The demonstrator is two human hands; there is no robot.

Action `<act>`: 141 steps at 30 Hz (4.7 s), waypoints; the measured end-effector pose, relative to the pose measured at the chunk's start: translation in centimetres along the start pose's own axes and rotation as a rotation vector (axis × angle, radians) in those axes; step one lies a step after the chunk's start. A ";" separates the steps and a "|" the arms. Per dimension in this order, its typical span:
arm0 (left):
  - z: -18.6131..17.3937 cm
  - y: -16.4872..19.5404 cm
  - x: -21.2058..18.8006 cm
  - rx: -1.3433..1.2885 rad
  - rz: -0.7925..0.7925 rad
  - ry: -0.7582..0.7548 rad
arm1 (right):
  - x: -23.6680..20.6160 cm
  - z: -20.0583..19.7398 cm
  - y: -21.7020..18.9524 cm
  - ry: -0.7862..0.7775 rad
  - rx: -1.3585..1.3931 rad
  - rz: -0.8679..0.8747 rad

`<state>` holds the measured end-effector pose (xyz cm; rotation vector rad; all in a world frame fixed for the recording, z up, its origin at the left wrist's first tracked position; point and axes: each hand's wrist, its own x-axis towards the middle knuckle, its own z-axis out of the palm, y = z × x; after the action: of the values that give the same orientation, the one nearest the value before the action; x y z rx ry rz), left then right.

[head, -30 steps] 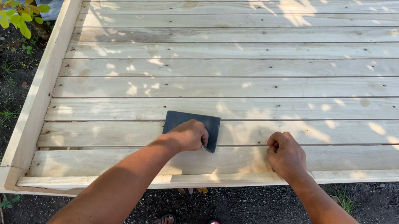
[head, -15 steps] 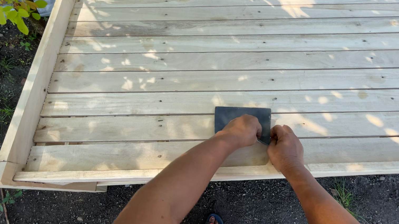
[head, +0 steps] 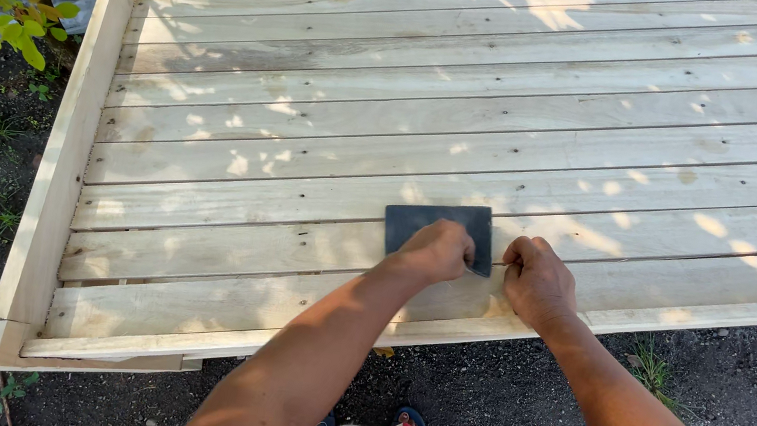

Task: The person sands the slatted wooden surface of a large frame structure using a dark sanding block, moving it back and forth across the planks. They occasionally reposition the block in both hands and work across different sections of the panel, steadying the wood with their free hand.

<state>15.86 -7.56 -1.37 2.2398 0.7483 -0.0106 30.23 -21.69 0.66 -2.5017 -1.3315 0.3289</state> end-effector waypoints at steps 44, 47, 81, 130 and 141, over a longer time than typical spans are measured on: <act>0.8 -4.0 -8.0 0.255 0.061 0.171 | -2.5 0.5 -1.6 -0.052 -0.099 0.006; -0.5 -4.9 -6.7 0.089 0.082 0.092 | -2.5 0.3 -1.6 -0.061 -0.110 0.002; -4.3 -7.2 -5.3 -0.424 -0.383 0.297 | -2.7 3.4 -8.3 -0.034 -0.011 -0.510; -7.3 -2.7 -8.3 0.161 -0.031 -0.003 | 0.7 1.6 -8.8 -0.256 0.106 -0.410; -7.8 -1.7 -8.0 0.051 -0.148 -0.149 | 0.6 1.1 -8.4 -0.195 0.142 -0.491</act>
<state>6.65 -5.52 4.92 2.1987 0.8387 -0.2685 23.72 -16.57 2.59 -1.9822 -1.8650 0.5385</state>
